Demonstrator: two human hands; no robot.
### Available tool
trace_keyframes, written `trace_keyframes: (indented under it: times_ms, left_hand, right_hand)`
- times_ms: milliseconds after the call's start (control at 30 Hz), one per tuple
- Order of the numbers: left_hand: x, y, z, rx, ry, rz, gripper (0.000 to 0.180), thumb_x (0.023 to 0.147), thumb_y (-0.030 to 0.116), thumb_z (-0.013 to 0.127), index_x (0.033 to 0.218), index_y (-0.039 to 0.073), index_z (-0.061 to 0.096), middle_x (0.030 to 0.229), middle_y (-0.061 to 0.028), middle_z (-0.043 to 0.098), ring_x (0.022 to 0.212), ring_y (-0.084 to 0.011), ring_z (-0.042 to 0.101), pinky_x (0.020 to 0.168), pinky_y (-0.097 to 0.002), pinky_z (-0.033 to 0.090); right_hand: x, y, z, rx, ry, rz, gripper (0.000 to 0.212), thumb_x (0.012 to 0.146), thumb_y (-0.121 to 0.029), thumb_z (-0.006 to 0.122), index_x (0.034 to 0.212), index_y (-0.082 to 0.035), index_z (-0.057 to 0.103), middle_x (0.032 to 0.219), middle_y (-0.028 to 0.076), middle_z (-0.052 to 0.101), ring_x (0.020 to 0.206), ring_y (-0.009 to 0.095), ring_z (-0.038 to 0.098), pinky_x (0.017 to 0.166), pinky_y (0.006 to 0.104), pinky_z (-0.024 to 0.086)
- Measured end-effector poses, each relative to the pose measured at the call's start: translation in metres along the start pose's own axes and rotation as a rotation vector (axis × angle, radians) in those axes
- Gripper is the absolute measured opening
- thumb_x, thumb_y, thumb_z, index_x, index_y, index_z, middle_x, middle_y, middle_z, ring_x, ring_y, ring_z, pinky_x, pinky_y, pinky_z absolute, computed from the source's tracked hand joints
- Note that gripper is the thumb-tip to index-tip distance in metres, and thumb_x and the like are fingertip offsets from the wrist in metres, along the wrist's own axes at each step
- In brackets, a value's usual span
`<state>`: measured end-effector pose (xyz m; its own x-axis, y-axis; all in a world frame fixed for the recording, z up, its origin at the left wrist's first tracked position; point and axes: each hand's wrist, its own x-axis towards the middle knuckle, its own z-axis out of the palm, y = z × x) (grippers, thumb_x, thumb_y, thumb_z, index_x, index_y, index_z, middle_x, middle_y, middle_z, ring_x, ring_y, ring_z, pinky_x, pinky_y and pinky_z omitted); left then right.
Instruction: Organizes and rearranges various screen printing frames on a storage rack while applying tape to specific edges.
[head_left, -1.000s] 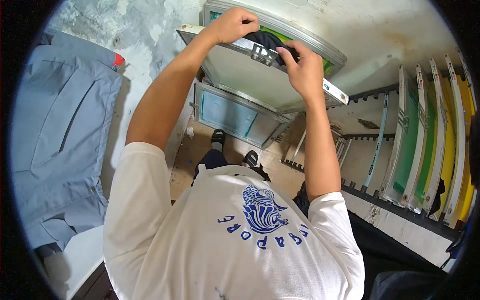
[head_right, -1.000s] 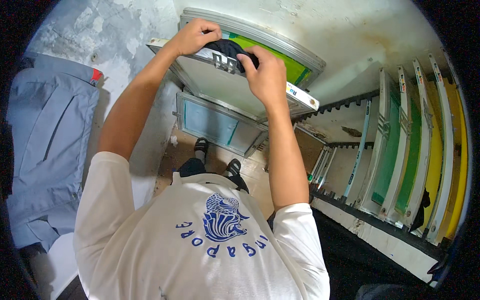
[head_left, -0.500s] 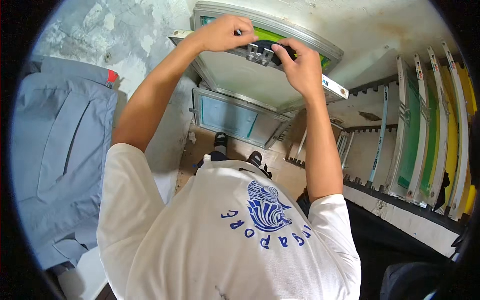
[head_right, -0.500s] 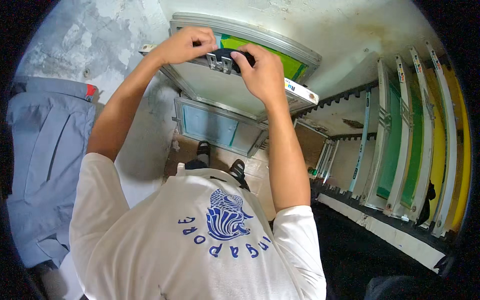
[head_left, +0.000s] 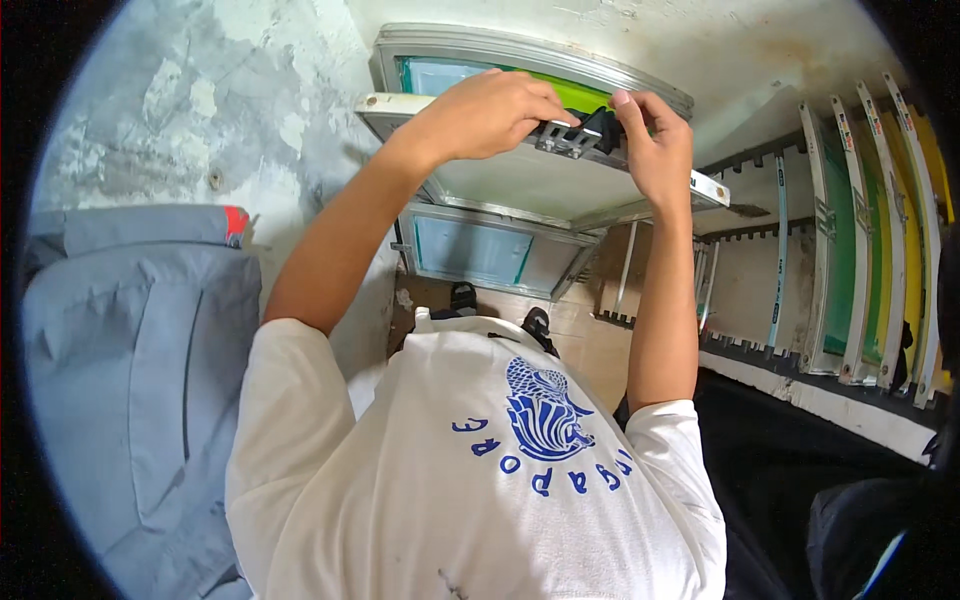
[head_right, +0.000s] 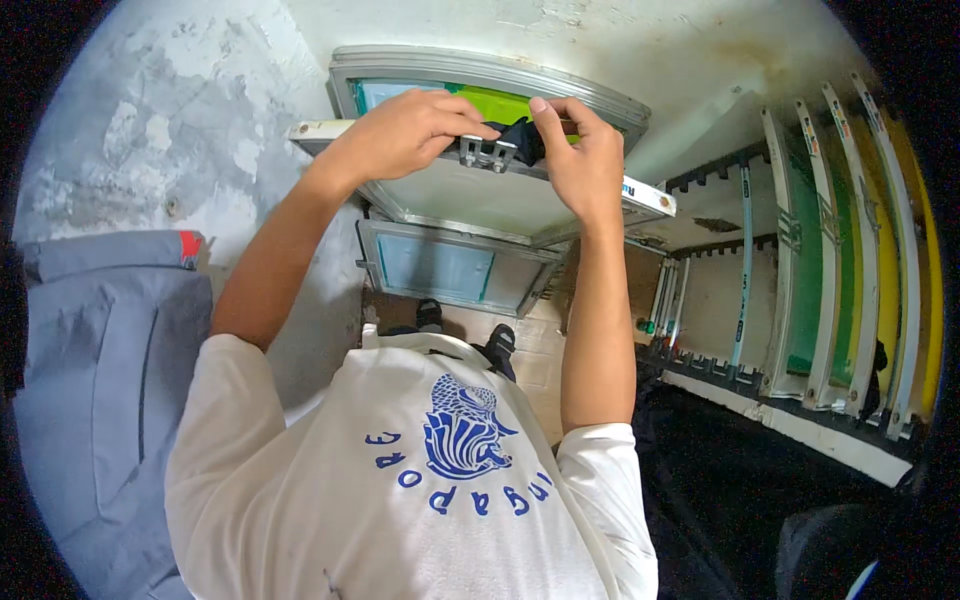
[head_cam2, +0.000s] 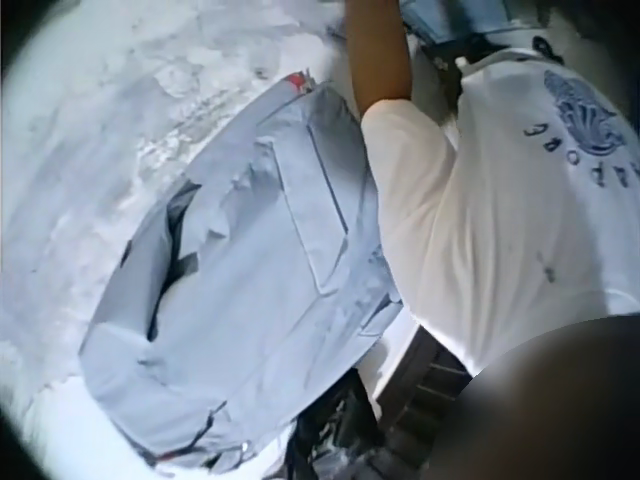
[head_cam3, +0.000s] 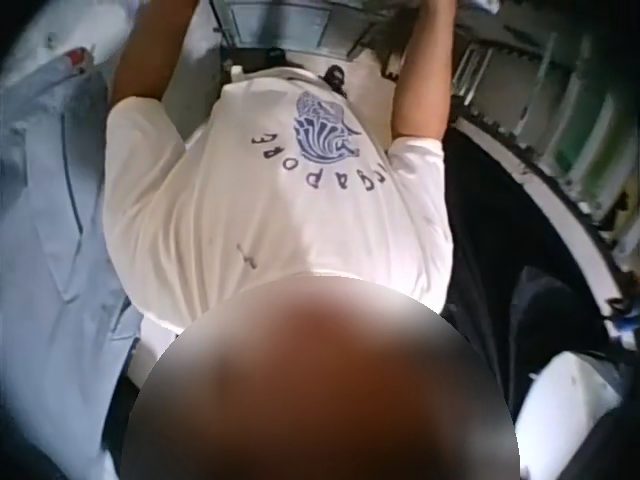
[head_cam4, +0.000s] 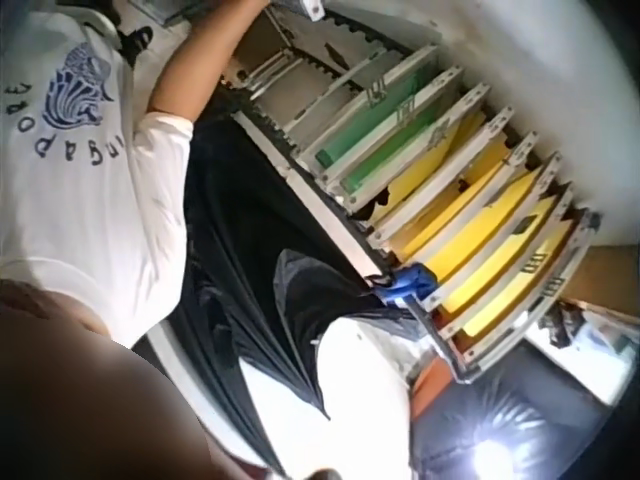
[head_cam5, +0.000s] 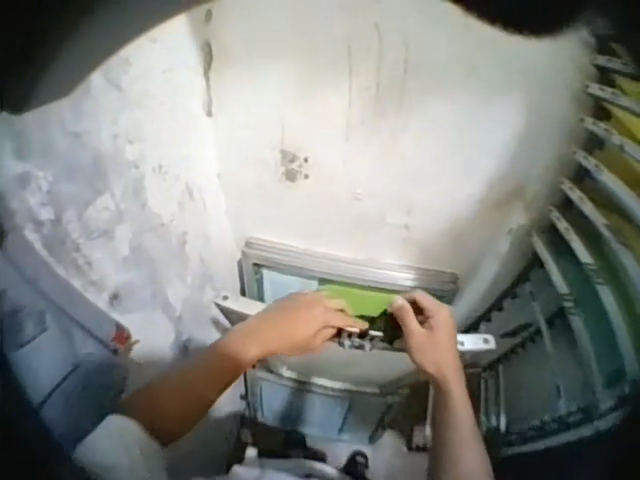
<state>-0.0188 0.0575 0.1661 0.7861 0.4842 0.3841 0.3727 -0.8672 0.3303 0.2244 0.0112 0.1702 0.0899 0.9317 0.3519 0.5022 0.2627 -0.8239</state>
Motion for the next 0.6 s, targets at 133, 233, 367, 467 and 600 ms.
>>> trace_keyframes:
  times_ms: [133,233,367,467,600]
  left_hand:
    - [0.017,-0.009,-0.024,0.024,0.016,-0.02,0.041,0.088,-0.001,0.059,0.12,0.017,0.078,0.111,-0.0082,0.072,0.107,-0.0324,0.066,0.096,-0.0457,0.052]
    - [0.014,-0.005,-0.044,-0.015,0.024,-0.064,0.037,0.086,-0.003,0.058,0.113,0.01,0.079,0.109,-0.0125,0.073,0.106,-0.0358,0.066,0.096,-0.0466,0.052]
    - [0.023,0.009,-0.066,-0.117,0.018,-0.166,0.035,0.086,-0.002,0.057,0.113,0.005,0.077,0.113,-0.0176,0.074,0.108,-0.039,0.067,0.098,-0.0458,0.053]
    - [0.036,0.034,-0.067,-0.116,0.017,-0.159,0.034,0.087,0.001,0.058,0.116,0.005,0.076,0.114,-0.0187,0.075,0.107,-0.0401,0.068,0.098,-0.0458,0.054]
    - [0.039,0.044,-0.052,-0.046,0.029,-0.125,0.034,0.089,0.006,0.059,0.119,0.002,0.075,0.123,-0.0202,0.073,0.11,-0.0392,0.069,0.097,-0.0473,0.055]
  right_hand:
    - [0.023,-0.007,-0.013,-0.006,0.042,0.038,0.034,0.101,-0.034,0.071,0.104,0.0,0.077,0.083,0.016,0.076,0.076,0.018,0.072,0.073,0.0329,0.055]
    - [0.03,-0.012,-0.027,-0.008,0.068,0.034,0.037,0.1,-0.037,0.071,0.103,0.0,0.076,0.085,0.021,0.074,0.076,0.03,0.073,0.072,0.0382,0.056]
    - [0.039,-0.023,-0.049,0.006,0.086,0.029,0.039,0.099,-0.04,0.071,0.1,-0.001,0.076,0.085,0.022,0.073,0.075,0.034,0.072,0.071,0.0409,0.055]
    - [0.038,-0.026,-0.054,0.005,0.12,-0.03,0.042,0.104,-0.038,0.066,0.097,0.003,0.069,0.069,0.015,0.06,0.061,0.02,0.052,0.061,0.0355,0.045]
    - [0.038,-0.037,-0.054,-0.006,0.081,-0.007,0.051,0.107,-0.045,0.059,0.091,0.004,0.065,0.069,0.018,0.059,0.061,0.026,0.051,0.062,0.0384,0.045]
